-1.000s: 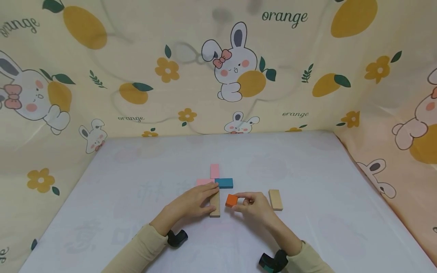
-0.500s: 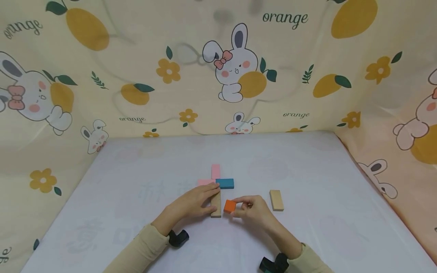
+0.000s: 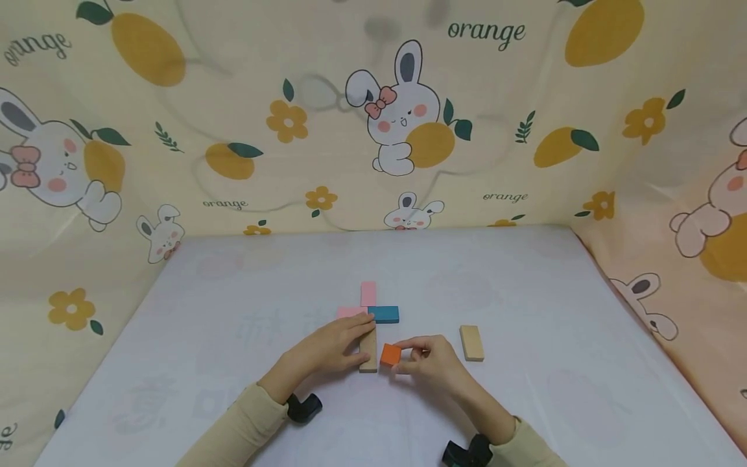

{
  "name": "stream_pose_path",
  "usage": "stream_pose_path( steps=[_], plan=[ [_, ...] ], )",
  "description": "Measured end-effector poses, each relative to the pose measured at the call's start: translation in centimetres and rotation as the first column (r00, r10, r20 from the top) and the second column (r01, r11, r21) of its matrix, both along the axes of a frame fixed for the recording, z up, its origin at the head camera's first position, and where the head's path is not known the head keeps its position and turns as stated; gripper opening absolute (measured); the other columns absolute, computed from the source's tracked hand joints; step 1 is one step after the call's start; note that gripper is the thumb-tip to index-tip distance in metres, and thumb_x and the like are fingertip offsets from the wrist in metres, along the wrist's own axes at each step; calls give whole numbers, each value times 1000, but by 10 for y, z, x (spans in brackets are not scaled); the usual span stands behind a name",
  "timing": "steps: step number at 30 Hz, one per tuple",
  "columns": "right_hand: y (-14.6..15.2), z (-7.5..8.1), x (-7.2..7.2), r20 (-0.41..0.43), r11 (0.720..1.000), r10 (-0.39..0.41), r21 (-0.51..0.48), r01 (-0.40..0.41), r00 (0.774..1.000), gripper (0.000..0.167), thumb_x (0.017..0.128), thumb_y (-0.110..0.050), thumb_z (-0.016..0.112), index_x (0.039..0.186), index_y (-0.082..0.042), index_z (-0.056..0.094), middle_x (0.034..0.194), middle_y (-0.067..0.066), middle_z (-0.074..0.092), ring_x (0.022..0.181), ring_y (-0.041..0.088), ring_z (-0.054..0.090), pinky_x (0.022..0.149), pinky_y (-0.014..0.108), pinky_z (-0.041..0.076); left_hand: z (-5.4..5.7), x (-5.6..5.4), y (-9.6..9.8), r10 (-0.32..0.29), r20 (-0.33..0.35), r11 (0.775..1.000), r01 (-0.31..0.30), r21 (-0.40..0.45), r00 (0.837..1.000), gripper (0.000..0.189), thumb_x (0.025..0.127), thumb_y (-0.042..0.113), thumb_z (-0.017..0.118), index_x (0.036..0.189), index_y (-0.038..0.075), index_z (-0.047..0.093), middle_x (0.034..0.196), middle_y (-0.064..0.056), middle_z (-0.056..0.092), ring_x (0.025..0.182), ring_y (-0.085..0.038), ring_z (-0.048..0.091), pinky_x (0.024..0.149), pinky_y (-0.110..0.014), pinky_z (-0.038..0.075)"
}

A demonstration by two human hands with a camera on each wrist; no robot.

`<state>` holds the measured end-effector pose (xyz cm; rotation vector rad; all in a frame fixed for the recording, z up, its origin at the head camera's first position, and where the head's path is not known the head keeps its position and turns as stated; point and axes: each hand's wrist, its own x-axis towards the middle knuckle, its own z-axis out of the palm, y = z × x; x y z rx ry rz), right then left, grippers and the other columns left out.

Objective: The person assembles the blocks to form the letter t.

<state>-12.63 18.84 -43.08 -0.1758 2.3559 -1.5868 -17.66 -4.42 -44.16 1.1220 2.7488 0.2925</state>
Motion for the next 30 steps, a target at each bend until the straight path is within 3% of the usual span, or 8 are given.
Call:
stream_pose_path(
  steps=[7, 21, 30],
  plan=[
    [0, 4, 0, -7, 1000, 7, -6, -7, 1000, 45, 77, -9, 77, 116, 11, 64, 61, -7, 39, 56, 1, 33, 53, 17, 30, 2, 0, 0, 3, 7, 1000, -3, -1, 1000, 58, 95, 39, 57, 144, 10, 45, 156, -2, 39, 145, -18, 38, 119, -35, 36],
    [2, -3, 4, -31, 999, 49, 11, -48, 998, 43, 76, -12, 78, 112, 10, 67, 59, -7, 38, 55, 0, 34, 51, 17, 29, 3, 1, 0, 0, 0, 1000, 0, -1, 1000, 58, 95, 38, 58, 144, 9, 45, 155, -4, 40, 144, -19, 39, 118, -35, 36],
    [2, -5, 6, -7, 997, 82, 11, -82, 997, 46, 77, -15, 79, 114, 9, 66, 56, -8, 34, 54, 1, 32, 52, 18, 30, 4, 2, 1, 7, 5, 1000, -6, -9, 1000, 59, 95, 40, 57, 145, 11, 45, 156, -3, 39, 144, -18, 39, 119, -34, 36]
  ],
)
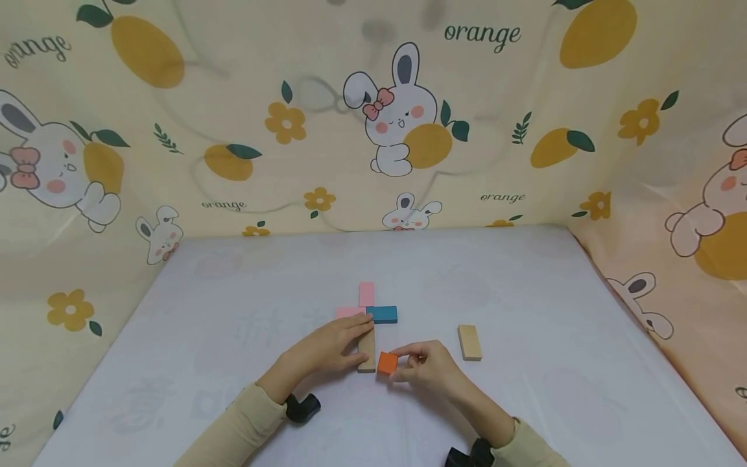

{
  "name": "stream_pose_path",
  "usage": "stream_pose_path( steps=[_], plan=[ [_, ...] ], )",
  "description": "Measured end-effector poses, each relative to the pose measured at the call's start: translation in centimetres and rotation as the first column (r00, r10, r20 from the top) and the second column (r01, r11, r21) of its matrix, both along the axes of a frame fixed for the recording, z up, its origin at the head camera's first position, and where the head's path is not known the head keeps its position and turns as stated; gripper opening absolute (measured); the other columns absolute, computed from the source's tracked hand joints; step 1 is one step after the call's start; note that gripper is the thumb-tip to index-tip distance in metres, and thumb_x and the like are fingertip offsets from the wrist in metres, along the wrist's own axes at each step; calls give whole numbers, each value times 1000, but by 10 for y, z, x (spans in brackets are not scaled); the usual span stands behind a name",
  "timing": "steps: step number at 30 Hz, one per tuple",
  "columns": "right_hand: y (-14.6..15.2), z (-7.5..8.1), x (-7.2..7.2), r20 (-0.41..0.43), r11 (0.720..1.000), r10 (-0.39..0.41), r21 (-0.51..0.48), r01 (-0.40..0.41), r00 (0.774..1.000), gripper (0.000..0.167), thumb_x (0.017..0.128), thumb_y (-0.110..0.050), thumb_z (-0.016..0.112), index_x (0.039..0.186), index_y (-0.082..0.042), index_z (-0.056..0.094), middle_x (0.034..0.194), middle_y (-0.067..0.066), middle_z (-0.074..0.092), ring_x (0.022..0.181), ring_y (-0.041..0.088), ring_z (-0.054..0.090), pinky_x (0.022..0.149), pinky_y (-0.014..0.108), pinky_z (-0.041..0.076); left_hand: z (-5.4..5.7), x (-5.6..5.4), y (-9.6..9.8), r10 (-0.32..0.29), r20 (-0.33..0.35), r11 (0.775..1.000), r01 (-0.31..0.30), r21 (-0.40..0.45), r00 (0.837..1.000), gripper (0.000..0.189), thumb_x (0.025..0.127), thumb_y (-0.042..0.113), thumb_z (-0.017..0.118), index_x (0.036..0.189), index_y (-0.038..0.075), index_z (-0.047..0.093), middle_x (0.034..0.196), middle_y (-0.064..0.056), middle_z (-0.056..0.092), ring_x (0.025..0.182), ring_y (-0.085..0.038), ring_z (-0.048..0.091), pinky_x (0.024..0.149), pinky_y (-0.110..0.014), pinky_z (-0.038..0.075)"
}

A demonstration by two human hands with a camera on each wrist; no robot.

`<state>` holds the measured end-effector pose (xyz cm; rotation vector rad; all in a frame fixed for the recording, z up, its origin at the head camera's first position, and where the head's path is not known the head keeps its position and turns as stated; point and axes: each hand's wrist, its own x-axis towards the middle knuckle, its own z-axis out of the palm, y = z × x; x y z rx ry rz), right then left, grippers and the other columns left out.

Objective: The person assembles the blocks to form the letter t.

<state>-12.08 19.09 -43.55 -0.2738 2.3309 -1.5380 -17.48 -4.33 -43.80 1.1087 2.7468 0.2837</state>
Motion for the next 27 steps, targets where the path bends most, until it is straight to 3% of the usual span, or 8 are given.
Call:
stream_pose_path(
  steps=[27],
  plan=[
    [1, -6, 6, 3, 1000, 16, 8, -16, 1000, 47, 74, -10, 81, 112, 12, 66, 58, -8, 38, 54, 0, 35, 51, 17, 31, -4, -3, 0, -11, -12, 1000, 11, 4, 1000, 58, 95, 39, 57, 144, 9, 45, 155, -4, 40, 144, -19, 39, 119, -34, 36]
  ],
)
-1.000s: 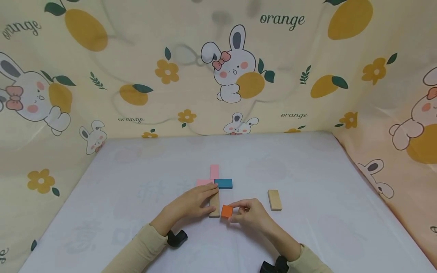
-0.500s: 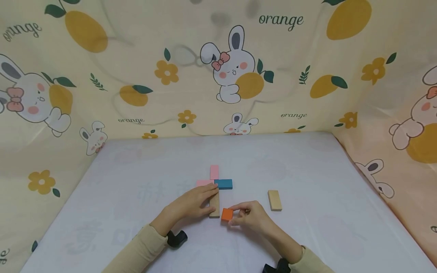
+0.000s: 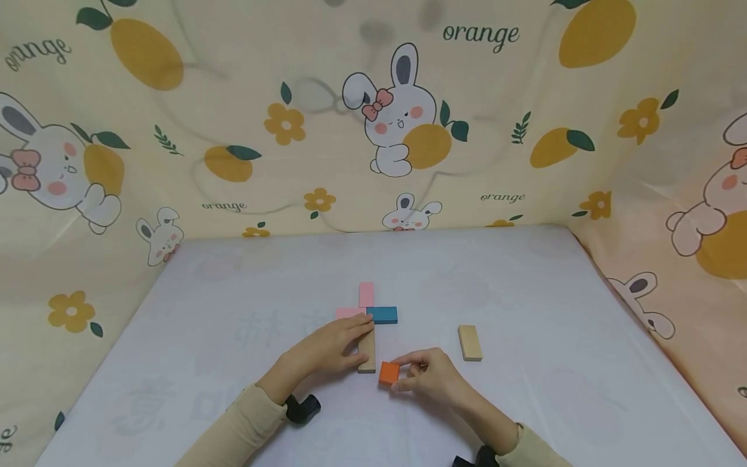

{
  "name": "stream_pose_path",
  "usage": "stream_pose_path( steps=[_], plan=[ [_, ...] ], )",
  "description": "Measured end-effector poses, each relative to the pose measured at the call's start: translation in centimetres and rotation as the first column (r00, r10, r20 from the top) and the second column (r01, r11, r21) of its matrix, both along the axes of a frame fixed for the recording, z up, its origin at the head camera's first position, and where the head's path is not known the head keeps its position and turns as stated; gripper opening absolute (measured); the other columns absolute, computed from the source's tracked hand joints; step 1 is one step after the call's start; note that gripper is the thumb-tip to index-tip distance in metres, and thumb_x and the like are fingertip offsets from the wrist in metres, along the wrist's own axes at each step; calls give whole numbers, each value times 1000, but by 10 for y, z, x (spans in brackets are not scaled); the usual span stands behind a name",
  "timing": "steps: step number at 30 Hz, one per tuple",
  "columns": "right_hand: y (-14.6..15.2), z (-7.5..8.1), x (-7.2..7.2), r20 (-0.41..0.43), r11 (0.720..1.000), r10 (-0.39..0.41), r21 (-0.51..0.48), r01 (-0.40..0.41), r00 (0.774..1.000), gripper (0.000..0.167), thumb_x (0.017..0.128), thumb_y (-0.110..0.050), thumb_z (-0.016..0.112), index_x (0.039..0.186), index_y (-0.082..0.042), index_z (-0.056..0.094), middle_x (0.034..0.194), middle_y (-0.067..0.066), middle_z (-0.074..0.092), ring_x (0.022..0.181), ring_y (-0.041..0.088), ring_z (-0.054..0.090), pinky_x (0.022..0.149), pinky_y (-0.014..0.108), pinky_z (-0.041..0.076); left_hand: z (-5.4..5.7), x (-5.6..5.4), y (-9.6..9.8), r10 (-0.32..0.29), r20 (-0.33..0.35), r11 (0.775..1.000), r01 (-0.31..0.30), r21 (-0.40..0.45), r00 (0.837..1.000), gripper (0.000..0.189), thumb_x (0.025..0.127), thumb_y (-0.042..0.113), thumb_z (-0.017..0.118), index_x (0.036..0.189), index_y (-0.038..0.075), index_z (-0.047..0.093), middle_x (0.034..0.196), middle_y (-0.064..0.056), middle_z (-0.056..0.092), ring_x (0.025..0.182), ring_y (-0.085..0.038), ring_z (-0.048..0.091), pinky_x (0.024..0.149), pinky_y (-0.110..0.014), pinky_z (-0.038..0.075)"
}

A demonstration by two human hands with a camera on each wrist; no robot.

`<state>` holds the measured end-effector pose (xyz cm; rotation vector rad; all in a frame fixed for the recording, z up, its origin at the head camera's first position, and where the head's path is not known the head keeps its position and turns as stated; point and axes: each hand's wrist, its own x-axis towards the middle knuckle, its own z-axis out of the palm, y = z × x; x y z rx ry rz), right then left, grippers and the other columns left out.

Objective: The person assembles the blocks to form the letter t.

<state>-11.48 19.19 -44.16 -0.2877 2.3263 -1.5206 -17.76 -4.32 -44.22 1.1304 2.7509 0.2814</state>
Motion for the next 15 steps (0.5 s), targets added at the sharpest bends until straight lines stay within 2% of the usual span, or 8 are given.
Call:
stream_pose_path(
  steps=[15],
  plan=[
    [-1, -4, 1, 12, 999, 44, -5, -44, 999, 46, 74, -9, 81, 110, 14, 65, 56, -9, 38, 53, -2, 33, 50, 14, 31, 2, 2, 0, 10, 15, 1000, -10, -12, 1000, 59, 95, 41, 57, 145, 11, 44, 156, -2, 38, 145, -18, 38, 119, -33, 35]
  ],
)
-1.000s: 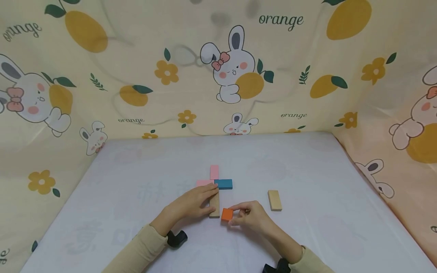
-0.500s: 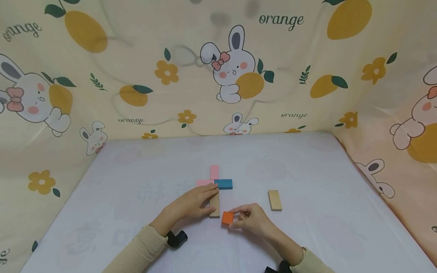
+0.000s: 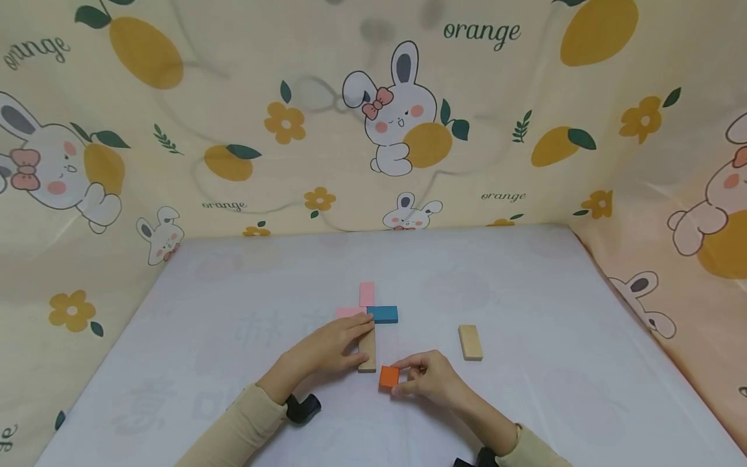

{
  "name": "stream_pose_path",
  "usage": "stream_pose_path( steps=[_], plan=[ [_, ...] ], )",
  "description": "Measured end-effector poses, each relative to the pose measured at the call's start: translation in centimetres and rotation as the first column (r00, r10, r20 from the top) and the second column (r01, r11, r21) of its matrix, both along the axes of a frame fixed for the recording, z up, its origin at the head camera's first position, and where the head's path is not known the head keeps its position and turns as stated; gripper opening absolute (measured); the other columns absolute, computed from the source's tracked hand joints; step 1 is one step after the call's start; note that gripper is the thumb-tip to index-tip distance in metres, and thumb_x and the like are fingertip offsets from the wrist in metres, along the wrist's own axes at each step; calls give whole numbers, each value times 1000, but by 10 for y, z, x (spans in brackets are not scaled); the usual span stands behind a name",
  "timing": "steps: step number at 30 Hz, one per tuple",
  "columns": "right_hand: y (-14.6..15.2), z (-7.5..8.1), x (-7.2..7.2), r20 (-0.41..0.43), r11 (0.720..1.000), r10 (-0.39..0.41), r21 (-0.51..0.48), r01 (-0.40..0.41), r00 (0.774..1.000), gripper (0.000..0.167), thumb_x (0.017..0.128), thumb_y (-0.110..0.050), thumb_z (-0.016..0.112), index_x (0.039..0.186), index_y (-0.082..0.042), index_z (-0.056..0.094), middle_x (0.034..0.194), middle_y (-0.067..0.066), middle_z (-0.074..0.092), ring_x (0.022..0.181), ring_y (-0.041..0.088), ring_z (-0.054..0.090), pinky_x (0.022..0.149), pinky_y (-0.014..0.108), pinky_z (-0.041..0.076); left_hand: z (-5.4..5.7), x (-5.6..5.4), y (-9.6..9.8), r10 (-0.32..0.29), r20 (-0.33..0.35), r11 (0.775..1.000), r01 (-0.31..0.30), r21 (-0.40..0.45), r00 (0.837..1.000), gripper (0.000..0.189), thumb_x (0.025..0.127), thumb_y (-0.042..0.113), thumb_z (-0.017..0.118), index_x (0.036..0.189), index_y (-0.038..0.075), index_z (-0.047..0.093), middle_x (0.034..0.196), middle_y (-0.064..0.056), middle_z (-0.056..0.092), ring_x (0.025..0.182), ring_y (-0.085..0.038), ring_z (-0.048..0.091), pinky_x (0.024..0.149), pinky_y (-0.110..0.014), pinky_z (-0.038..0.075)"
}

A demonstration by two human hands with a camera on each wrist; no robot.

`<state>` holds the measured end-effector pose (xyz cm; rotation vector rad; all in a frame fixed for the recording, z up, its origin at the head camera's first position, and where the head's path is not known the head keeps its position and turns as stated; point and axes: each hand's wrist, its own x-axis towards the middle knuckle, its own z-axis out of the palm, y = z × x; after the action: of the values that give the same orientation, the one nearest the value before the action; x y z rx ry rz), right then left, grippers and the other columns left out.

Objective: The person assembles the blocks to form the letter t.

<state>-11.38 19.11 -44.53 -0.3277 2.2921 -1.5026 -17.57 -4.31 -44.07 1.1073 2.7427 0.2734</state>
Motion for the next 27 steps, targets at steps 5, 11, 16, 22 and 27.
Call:
stream_pose_path(
  steps=[5, 11, 16, 22, 27],
  plan=[
    [-1, -2, 0, 11, 1000, 15, 4, -15, 1000, 45, 74, -9, 81, 110, 14, 66, 58, -8, 39, 55, -1, 35, 54, 15, 34, -1, 0, 0, 0, -1, 1000, 0, 2, 1000, 59, 96, 40, 56, 145, 11, 44, 156, -2, 38, 145, -17, 38, 120, -34, 35],
    [-2, -4, -1, 21, 1000, 11, 19, -12, 1000, 46, 73, -10, 81, 109, 14, 66, 61, -5, 41, 56, 0, 36, 54, 15, 33, 0, 0, 0, -8, -7, 1000, 8, 17, 1000, 59, 95, 39, 57, 144, 9, 45, 156, -4, 39, 145, -19, 38, 119, -35, 36],
    [-3, -4, -1, 11, 999, 22, 33, -23, 1000, 45, 73, -11, 82, 108, 13, 67, 60, -5, 40, 55, -1, 35, 53, 15, 32, 0, 0, -1, 0, 1, 1000, 0, 16, 1000, 59, 96, 40, 56, 145, 10, 44, 156, -3, 38, 146, -18, 37, 120, -34, 35],
    [-3, -6, -1, -1, 999, 29, 29, -29, 1000, 44, 73, -10, 82, 106, 14, 67, 59, -6, 40, 55, -1, 36, 52, 15, 32, 0, 0, 0, 4, 3, 1000, -4, 14, 1000, 59, 96, 41, 56, 146, 11, 43, 157, -1, 37, 146, -17, 36, 120, -34, 34],
    [-4, -7, 0, -9, 999, 32, 24, -31, 999, 41, 73, -7, 81, 105, 14, 68, 59, -7, 40, 54, -2, 36, 51, 15, 31, 0, 0, -1, 0, 1, 1000, 0, 19, 1000, 59, 95, 40, 56, 145, 11, 44, 156, -2, 38, 146, -18, 37, 119, -34, 35]
  ],
)
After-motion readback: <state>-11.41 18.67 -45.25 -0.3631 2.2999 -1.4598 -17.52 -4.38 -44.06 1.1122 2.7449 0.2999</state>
